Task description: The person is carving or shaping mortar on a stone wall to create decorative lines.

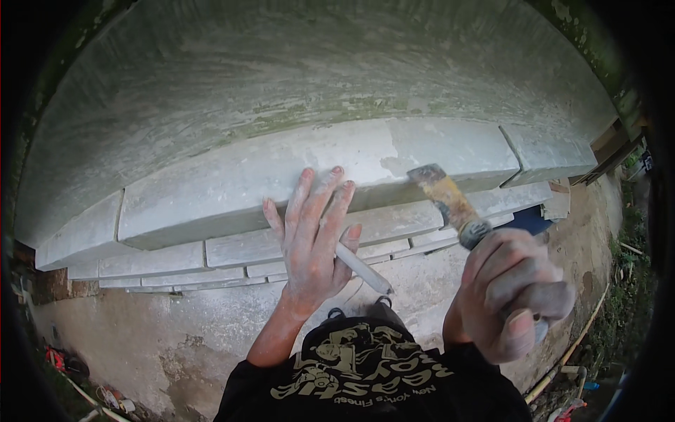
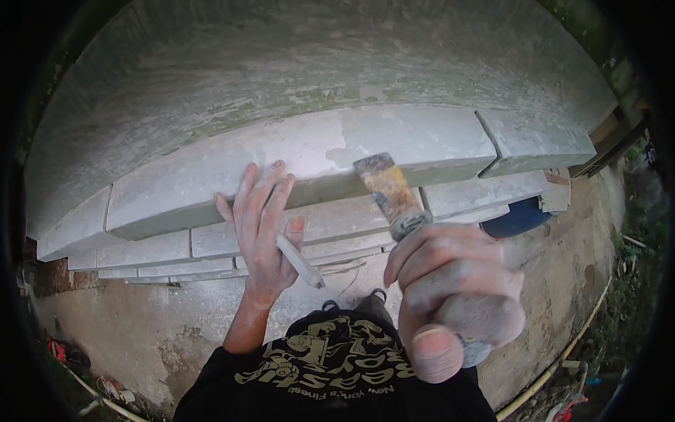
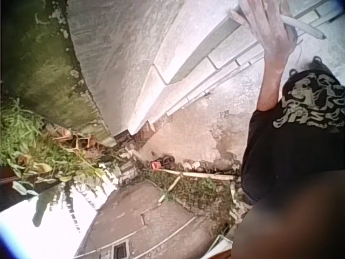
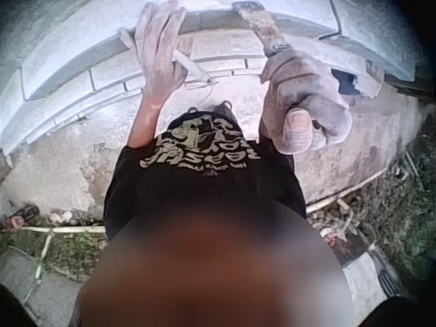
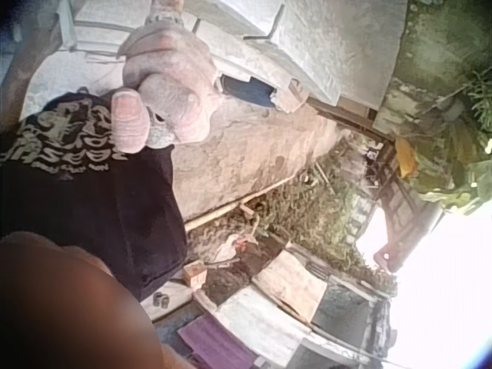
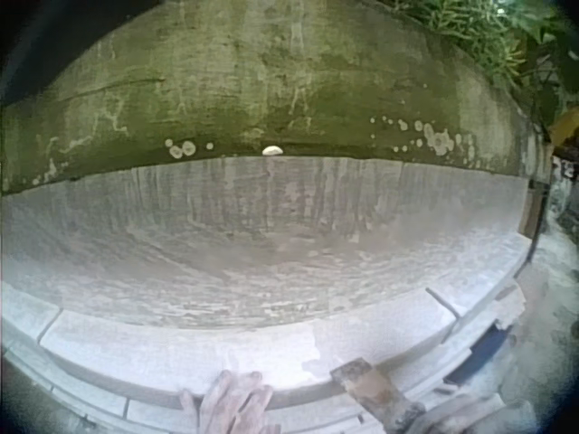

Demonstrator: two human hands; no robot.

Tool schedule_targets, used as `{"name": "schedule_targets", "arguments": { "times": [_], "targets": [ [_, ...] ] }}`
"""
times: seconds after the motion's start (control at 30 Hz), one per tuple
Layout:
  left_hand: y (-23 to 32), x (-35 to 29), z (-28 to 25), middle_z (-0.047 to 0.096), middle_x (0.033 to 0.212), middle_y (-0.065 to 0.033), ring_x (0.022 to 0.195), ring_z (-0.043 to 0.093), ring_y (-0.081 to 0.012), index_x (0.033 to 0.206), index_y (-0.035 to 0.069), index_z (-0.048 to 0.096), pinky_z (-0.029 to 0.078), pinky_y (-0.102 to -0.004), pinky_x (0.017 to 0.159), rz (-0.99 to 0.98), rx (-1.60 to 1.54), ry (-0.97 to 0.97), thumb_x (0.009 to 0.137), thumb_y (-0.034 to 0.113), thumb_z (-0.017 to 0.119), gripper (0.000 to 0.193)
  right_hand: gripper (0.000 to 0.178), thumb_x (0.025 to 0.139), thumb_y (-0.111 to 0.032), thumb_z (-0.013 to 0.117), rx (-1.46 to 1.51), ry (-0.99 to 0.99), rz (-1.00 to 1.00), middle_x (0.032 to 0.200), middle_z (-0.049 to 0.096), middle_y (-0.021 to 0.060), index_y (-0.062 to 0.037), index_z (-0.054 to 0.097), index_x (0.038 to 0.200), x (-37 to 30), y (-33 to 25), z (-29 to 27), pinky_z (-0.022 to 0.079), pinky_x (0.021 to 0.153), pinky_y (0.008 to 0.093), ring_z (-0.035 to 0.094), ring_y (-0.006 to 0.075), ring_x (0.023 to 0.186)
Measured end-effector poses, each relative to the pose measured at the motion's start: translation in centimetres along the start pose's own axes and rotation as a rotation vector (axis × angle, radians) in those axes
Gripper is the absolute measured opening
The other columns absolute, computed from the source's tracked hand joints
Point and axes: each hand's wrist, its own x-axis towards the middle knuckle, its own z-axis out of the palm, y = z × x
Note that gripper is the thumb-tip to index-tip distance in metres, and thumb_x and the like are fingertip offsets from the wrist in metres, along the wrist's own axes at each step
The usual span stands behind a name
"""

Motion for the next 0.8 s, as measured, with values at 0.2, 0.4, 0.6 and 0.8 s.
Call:
{"name": "schedule_targets", "arguments": {
  "times": [0.2, 0.4, 0.6, 0.8],
  "targets": [
    [-0.9, -0.2, 0.6, 0.059, 0.144, -0.0040, 0.143, 0.041, -0.0255, 0.138, 0.011, 0.063, -0.011, -0.0535, 0.124, 0.015, 0.004, 0.001, 0.101, 0.034, 0.058, 0.044, 0.027, 0.095, -0.015, 0.062, -0.046, -0.097, 0.091, 0.056, 0.047, 0.0010, -0.0083, 0.043, 0.077, -0.1, 1.2, 0.0, 0.042, 0.043, 0.0311, 0.044, 0.0129, 0.046],
    [-1.6, -0.4, 1.1, 0.062, 0.140, -0.0071, 0.142, 0.042, -0.0288, 0.138, 0.007, 0.062, -0.006, -0.0515, 0.124, 0.072, 0.096, -0.001, 0.108, 0.043, 0.044, 0.050, 0.035, 0.094, -0.021, 0.070, -0.033, -0.066, 0.085, 0.052, 0.044, -0.0003, -0.0080, 0.044, 0.075, -0.1, 0.5, -0.2, 0.043, 0.038, 0.0304, 0.042, 0.0115, 0.041],
    [-1.7, -0.5, 1.1, 0.060, 0.143, -0.0026, 0.143, 0.042, -0.0257, 0.137, 0.012, 0.064, -0.012, -0.0518, 0.125, 0.046, 0.016, 0.009, 0.104, 0.039, 0.051, 0.045, 0.032, 0.094, -0.020, 0.070, -0.037, -0.009, 0.157, 0.054, 0.044, 0.0023, -0.0067, 0.046, 0.077, -0.3, 0.8, 0.4, 0.041, 0.041, 0.0300, 0.042, 0.0127, 0.045],
    [-1.6, -0.4, 0.7, 0.060, 0.144, -0.0031, 0.144, 0.042, -0.0256, 0.140, 0.013, 0.062, -0.012, -0.0518, 0.124, 0.044, 0.016, -0.023, 0.103, 0.038, 0.053, 0.046, 0.025, 0.093, -0.014, 0.065, -0.055, -0.053, 0.201, 0.058, 0.048, 0.0042, -0.0035, 0.046, 0.081, 0.1, 0.6, 0.5, 0.039, 0.044, 0.0332, 0.041, 0.0125, 0.046]
  ]
}}
